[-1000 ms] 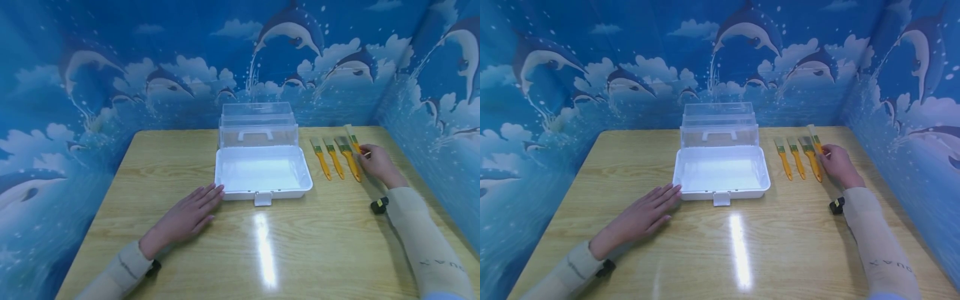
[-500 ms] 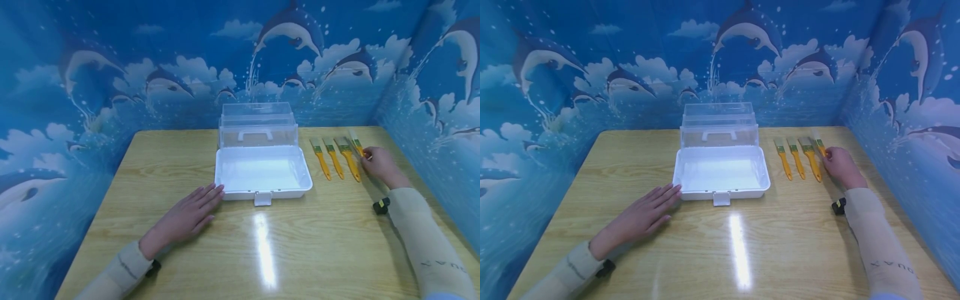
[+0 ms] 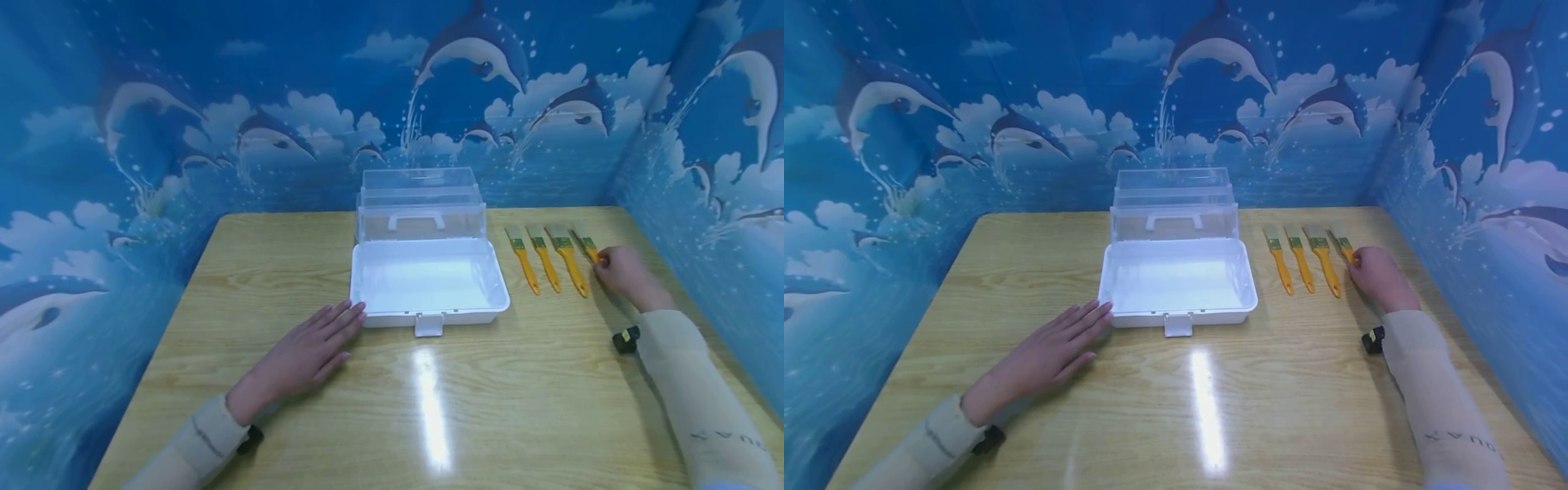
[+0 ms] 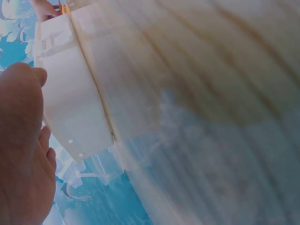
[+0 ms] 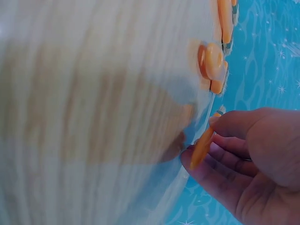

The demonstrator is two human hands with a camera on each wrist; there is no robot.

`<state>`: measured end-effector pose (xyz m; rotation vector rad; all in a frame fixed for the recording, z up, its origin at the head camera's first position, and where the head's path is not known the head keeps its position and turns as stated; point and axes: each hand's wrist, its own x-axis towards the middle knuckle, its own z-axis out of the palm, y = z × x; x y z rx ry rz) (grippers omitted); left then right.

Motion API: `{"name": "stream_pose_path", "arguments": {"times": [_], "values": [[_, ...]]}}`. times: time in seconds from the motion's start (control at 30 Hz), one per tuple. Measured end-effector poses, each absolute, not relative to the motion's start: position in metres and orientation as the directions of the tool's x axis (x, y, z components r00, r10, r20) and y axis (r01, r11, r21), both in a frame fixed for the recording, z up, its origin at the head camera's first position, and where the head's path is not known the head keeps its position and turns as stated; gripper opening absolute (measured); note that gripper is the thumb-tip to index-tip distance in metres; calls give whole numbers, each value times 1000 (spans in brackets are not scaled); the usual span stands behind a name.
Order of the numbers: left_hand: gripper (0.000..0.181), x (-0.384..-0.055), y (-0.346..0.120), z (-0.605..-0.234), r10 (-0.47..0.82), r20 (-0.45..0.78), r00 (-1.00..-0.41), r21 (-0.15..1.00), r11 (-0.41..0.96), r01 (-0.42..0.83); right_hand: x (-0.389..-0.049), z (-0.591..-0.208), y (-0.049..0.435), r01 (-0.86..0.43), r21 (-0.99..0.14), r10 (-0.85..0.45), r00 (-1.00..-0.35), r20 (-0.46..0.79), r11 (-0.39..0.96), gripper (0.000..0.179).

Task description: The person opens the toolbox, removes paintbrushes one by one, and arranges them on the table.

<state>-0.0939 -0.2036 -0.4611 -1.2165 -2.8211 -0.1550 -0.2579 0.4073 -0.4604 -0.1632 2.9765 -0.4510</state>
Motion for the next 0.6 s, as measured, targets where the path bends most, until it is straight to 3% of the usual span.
{"name": "stream_pose_path", "arguments": {"times": [0.6], "values": [[67, -93, -203, -460, 716, 89, -692, 66, 689, 722, -254, -456, 403, -79, -269, -117, -985, -130, 960, 36]]}}
